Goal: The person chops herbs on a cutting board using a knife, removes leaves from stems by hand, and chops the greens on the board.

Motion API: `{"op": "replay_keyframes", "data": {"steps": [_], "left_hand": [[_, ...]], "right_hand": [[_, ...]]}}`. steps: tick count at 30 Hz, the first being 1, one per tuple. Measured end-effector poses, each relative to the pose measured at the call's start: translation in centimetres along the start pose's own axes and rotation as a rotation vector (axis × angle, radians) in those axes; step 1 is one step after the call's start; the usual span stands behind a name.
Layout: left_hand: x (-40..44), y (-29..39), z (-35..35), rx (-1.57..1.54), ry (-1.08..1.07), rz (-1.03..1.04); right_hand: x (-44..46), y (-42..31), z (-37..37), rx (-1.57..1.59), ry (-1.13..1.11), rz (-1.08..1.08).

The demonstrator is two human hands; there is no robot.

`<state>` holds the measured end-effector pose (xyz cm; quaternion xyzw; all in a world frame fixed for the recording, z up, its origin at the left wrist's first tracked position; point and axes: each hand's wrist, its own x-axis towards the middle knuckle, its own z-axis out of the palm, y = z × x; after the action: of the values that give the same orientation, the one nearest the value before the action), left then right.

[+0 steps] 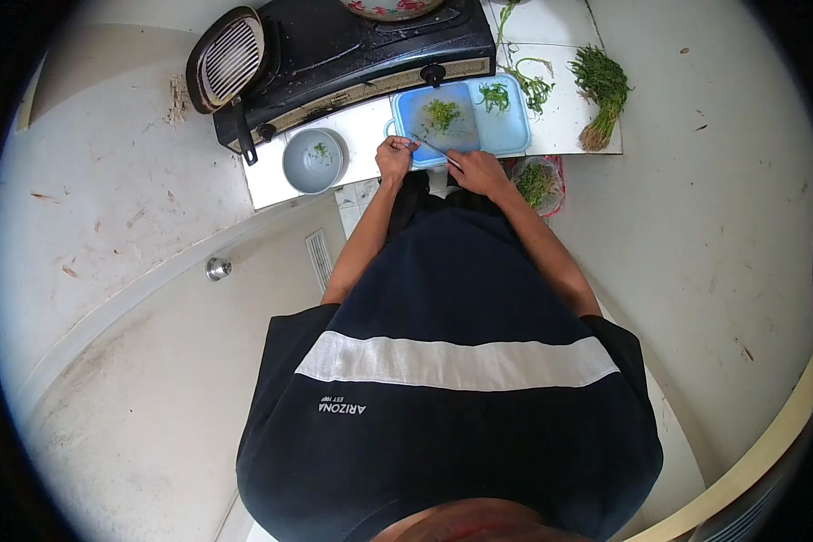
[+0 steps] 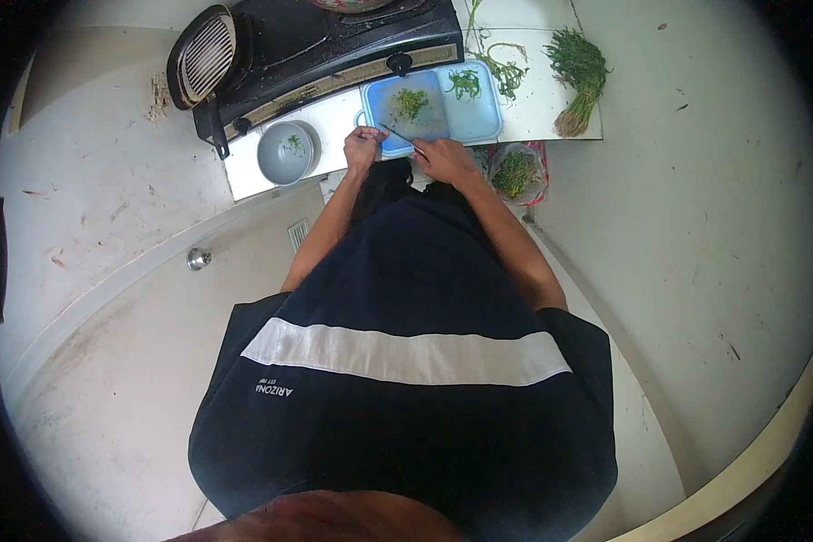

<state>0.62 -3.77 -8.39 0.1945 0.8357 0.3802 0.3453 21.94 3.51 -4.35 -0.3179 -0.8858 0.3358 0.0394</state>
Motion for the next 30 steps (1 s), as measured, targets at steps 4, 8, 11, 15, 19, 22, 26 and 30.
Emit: {"op": "replay_keyframes", "data": {"steps": [4, 8, 11, 15, 19, 22, 26, 30], "left_hand": [[-0.1, 0.1, -0.1, -0.054, -0.035, -0.026], [-0.4, 0.9, -0.2, -0.008, -0.022, -0.036], [-0.2, 0.7, -0.2, 0.017, -0.022, -0.011], [0.0, 0.8, -0.3, 0.049, -0.023, -0.015], [-0.2, -0.4, -0.3, 0.015, -0.04, 0.146], [0.0, -2.1, 0.2, 0.047, -0.008, 0.312], [-1.1, -1.3, -0.2, 0.167, 0.012, 0.381], [-1.3, -1.4, -0.1, 0.152, 0.03, 0.354]], "right_hand": [[-0.1, -0.5, 0.3, -0.066, -0.005, 0.009], [-1.0, -0.4, 1.3, -0.129, 0.01, 0.01], [-0.7, -0.5, 1.3, -0.109, -0.016, 0.011], [0.2, -0.3, 1.8, -0.1, -0.009, -0.006], [-1.5, 0.2, 0.7, -0.09, 0.043, 0.009], [-1.4, 1.3, 1.1, -0.091, 0.081, 0.023], [-1.1, 0.8, 0.9, -0.074, 0.065, 0.03], [-1.0, 0.3, 1.3, -0.063, 0.053, -0.032]]}}
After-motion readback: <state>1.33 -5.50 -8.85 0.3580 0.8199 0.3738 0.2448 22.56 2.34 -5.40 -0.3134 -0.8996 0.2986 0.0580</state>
